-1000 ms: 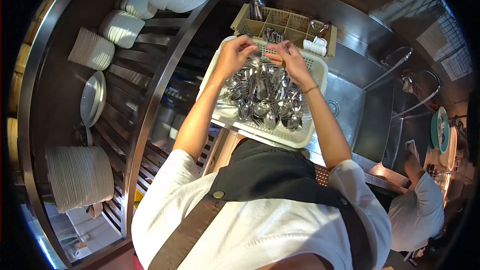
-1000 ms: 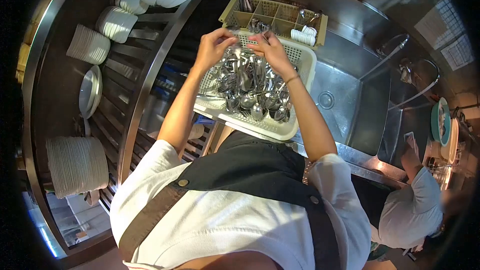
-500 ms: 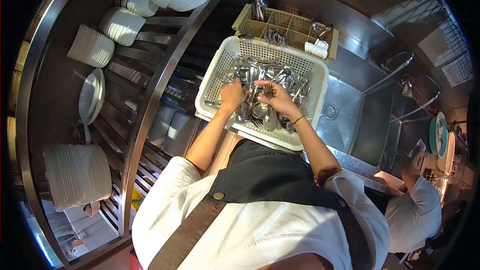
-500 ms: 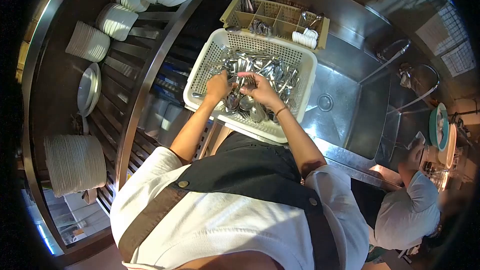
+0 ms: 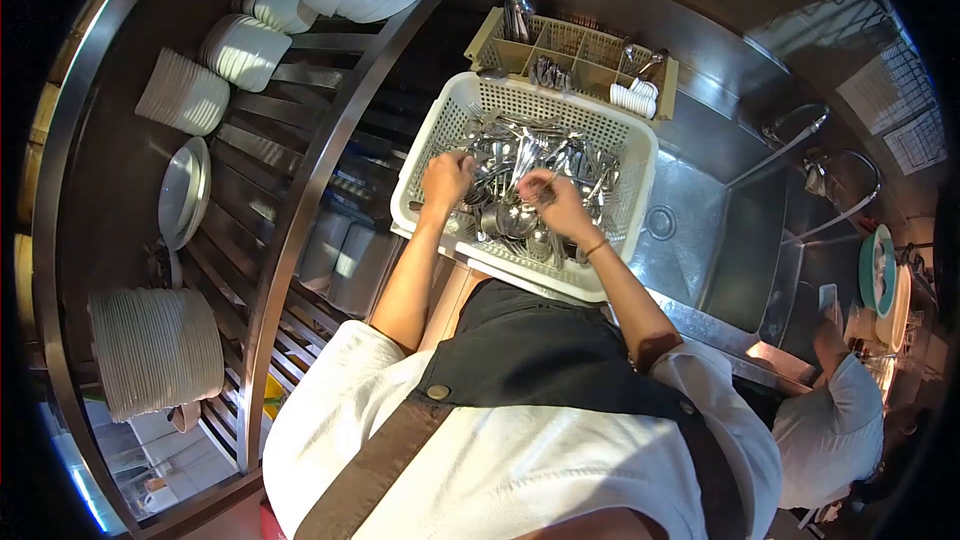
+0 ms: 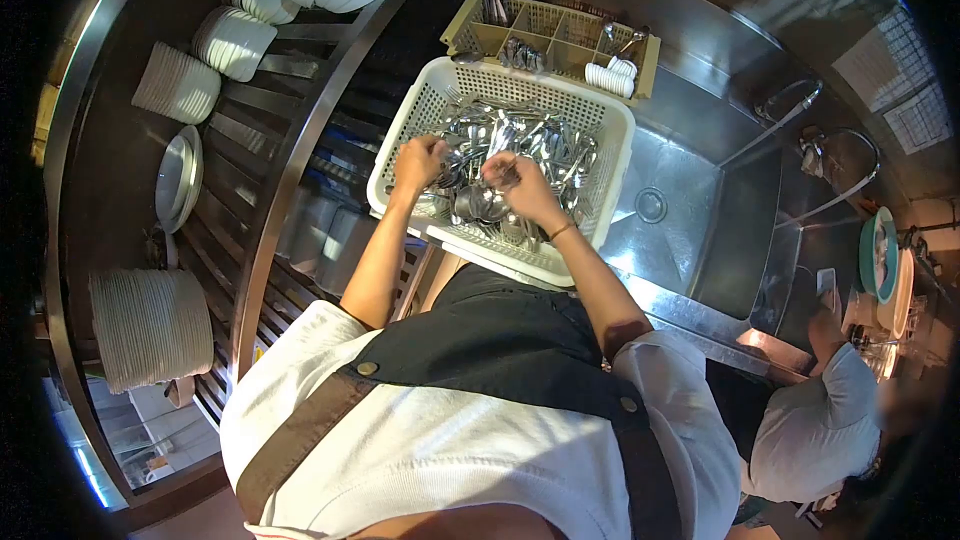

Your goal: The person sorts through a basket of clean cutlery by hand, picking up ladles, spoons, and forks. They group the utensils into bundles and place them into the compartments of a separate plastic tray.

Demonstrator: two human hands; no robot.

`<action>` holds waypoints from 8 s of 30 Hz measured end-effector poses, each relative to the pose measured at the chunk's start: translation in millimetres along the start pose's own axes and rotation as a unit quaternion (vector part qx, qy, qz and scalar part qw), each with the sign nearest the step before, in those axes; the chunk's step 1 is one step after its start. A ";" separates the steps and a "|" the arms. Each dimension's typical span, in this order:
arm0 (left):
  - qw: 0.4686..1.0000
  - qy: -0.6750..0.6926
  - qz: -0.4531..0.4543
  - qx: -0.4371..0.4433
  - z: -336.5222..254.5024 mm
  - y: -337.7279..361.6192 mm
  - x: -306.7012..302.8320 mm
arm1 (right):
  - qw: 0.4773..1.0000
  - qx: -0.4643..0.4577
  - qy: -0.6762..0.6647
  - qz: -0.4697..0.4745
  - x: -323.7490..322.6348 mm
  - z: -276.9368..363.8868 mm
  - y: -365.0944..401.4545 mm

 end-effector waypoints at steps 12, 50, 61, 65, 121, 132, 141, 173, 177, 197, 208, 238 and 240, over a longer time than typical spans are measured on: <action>0.943 0.097 0.025 0.317 -141.4 9.2 -115.3 | 0.992 0.038 -0.114 0.039 -14.2 92.2 -72.6; 0.884 0.334 0.244 0.216 -114.3 63.1 11.6 | 0.958 0.204 -0.197 0.050 19.2 -55.0 -14.6; 0.976 0.191 -0.097 0.041 30.8 6.3 -47.3 | 0.972 0.172 -0.133 0.092 1.9 -5.7 6.8; 0.998 0.028 -0.048 -0.024 46.1 -8.1 -27.1 | 0.980 0.129 -0.140 0.058 -5.1 13.2 -0.8; 0.884 -0.229 0.225 0.339 -116.1 42.2 -64.3 | 0.958 0.033 0.245 0.145 27.8 85.6 -57.8; 0.815 -0.287 0.377 0.335 -76.9 33.4 5.4 | 0.931 0.016 0.308 0.194 26.7 0.6 -18.3; 0.916 0.148 0.283 0.241 -97.7 5.7 -89.9 | 0.978 0.191 0.015 0.087 -21.2 -9.0 -18.6; 0.906 -0.335 0.179 0.187 -0.7 -73.6 13.0 | 0.993 0.111 -0.038 0.009 25.7 -7.4 33.2; 0.847 -0.401 0.324 0.128 -1.6 -65.6 35.7 | 0.997 0.058 -0.011 0.048 30.7 -18.1 40.2; 0.964 -0.124 0.231 -0.041 25.0 -71.3 -4.3 | 0.970 0.207 -0.114 -0.052 -12.6 -51.6 58.9; 0.960 0.036 -0.181 0.212 -58.9 -24.7 -88.9 | 0.952 0.223 -0.200 -0.054 -17.4 -22.1 40.6; 0.749 -0.543 0.172 0.338 -26.0 -106.2 60.4 | 0.973 0.190 -0.129 -0.013 8.0 -29.5 36.4; 0.773 -0.512 0.225 0.299 -22.5 -113.9 59.8 | 0.975 0.182 -0.122 -0.026 -1.9 -31.0 38.5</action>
Point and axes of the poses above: each hand's wrist, its own y-axis away from the middle knuckle, its own x-axis out of the palm, z = x × y, the point moved 10 cm from there along -y, towards the middle knuckle, and after that the axes turned 5 degrees about -y, right-handed, at the moved point
